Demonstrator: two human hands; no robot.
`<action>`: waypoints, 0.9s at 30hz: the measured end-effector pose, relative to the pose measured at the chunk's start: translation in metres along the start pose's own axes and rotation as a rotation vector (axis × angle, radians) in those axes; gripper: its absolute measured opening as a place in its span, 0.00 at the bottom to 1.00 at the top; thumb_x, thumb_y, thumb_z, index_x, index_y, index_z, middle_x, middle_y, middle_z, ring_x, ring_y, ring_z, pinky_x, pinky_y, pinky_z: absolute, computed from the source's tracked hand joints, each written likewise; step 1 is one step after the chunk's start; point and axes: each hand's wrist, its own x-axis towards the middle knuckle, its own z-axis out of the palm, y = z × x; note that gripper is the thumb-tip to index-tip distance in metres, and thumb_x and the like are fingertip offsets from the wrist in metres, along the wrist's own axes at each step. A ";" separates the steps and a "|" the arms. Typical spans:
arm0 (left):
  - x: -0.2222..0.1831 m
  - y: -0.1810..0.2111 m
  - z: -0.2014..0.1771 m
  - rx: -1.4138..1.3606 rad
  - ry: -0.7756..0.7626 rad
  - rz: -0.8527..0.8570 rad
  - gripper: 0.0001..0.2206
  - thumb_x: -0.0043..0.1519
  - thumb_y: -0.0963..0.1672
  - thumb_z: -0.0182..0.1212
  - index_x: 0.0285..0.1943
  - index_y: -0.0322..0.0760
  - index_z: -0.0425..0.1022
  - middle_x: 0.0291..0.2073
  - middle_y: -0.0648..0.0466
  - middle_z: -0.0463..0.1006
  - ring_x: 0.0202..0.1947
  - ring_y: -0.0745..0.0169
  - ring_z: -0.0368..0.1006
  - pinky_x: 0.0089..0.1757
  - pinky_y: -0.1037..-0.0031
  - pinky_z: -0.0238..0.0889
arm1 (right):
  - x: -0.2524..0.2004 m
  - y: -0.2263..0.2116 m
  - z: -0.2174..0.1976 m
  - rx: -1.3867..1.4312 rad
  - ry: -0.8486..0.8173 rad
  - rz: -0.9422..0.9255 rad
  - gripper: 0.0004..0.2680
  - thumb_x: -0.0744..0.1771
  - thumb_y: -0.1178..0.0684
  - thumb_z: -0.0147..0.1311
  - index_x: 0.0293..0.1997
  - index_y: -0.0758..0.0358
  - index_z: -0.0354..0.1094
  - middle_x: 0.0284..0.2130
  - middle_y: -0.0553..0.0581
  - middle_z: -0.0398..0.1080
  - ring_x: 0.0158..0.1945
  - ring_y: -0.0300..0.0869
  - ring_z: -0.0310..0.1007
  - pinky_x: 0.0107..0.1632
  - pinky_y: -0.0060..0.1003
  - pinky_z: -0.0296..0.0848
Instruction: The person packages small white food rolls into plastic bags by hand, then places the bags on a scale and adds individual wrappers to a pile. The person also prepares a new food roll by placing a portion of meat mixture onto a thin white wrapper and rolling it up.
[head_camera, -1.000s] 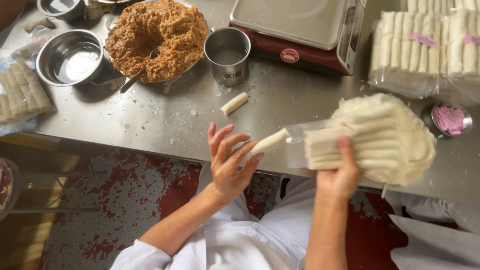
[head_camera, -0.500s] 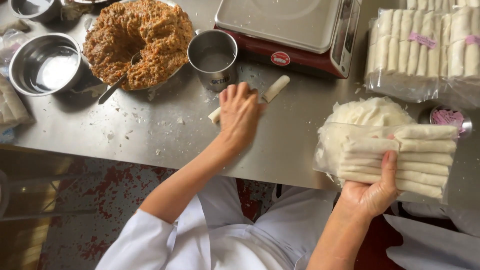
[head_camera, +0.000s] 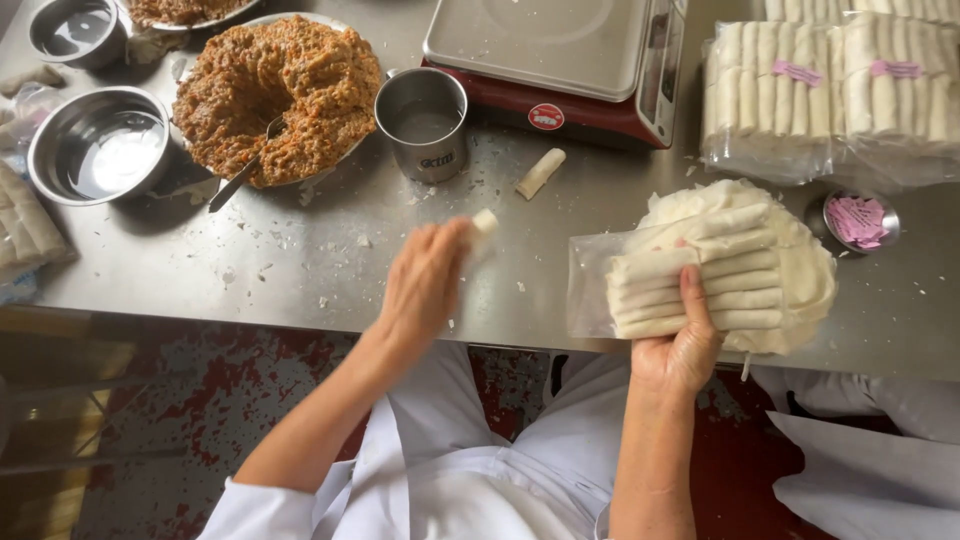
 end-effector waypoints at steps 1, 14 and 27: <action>-0.004 0.017 -0.002 -0.001 0.002 0.006 0.08 0.67 0.40 0.55 0.53 0.38 0.73 0.32 0.45 0.73 0.33 0.41 0.74 0.34 0.58 0.69 | 0.000 0.000 0.000 0.004 -0.001 -0.005 0.17 0.63 0.58 0.69 0.58 0.51 0.72 0.53 0.51 0.76 0.60 0.45 0.77 0.65 0.53 0.78; 0.002 0.131 -0.031 -0.244 0.405 0.357 0.07 0.63 0.36 0.63 0.49 0.27 0.77 0.40 0.38 0.79 0.35 0.43 0.79 0.37 0.65 0.76 | -0.041 0.007 -0.003 0.083 -0.209 0.129 0.15 0.67 0.61 0.60 0.60 0.47 0.70 0.52 0.50 0.76 0.57 0.44 0.78 0.61 0.51 0.81; 0.013 0.133 -0.024 0.247 0.841 0.661 0.11 0.55 0.40 0.71 0.46 0.42 0.83 0.52 0.55 0.75 0.53 0.52 0.66 0.45 0.49 0.77 | -0.066 -0.006 -0.005 0.108 -0.382 0.150 0.14 0.67 0.63 0.58 0.56 0.47 0.71 0.51 0.52 0.77 0.55 0.50 0.78 0.58 0.53 0.82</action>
